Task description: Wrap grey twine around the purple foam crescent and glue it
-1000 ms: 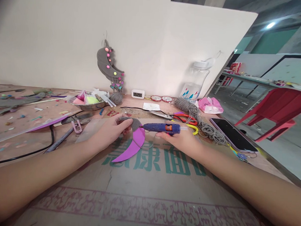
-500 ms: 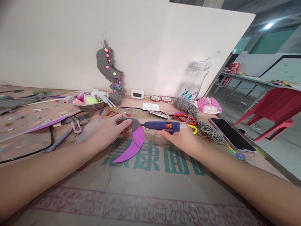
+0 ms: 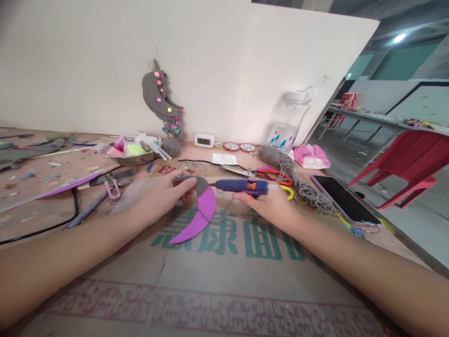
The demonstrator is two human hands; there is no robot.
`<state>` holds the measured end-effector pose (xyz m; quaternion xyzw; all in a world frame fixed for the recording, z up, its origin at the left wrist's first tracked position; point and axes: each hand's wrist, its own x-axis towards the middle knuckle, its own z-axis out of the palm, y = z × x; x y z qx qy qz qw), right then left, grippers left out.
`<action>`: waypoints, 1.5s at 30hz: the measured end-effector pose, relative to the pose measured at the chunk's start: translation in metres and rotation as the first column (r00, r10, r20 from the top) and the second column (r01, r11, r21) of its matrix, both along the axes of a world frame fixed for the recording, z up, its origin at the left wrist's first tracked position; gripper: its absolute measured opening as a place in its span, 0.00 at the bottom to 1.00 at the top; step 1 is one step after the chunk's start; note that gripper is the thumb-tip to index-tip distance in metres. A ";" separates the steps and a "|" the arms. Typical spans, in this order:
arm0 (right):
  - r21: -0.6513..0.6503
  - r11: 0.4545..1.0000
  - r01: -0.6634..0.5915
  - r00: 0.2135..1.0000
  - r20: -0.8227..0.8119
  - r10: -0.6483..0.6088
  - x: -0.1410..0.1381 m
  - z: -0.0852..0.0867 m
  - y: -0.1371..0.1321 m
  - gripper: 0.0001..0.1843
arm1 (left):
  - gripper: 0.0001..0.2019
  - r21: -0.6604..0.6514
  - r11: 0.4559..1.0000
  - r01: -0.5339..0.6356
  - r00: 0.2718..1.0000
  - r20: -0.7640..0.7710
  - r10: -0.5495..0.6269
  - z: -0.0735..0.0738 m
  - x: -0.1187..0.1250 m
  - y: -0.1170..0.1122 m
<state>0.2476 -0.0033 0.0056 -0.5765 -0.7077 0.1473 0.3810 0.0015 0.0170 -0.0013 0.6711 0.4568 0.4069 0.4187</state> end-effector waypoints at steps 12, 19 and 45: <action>0.113 0.992 -0.060 0.997 0.054 0.054 0.007 0.017 0.015 0.17 | 0.12 -0.045 0.999 -0.001 1.000 0.024 0.002 0.002 0.001 -0.001; 0.080 0.996 -0.048 0.999 -0.007 0.048 0.015 0.042 0.059 0.21 | 0.12 -0.083 0.996 0.037 0.998 0.044 -0.033 0.003 0.002 -0.003; -0.098 0.995 0.003 0.967 0.252 0.022 0.025 0.025 0.121 0.20 | 0.13 -0.032 0.999 0.040 0.999 -0.021 -0.041 -0.003 0.001 0.001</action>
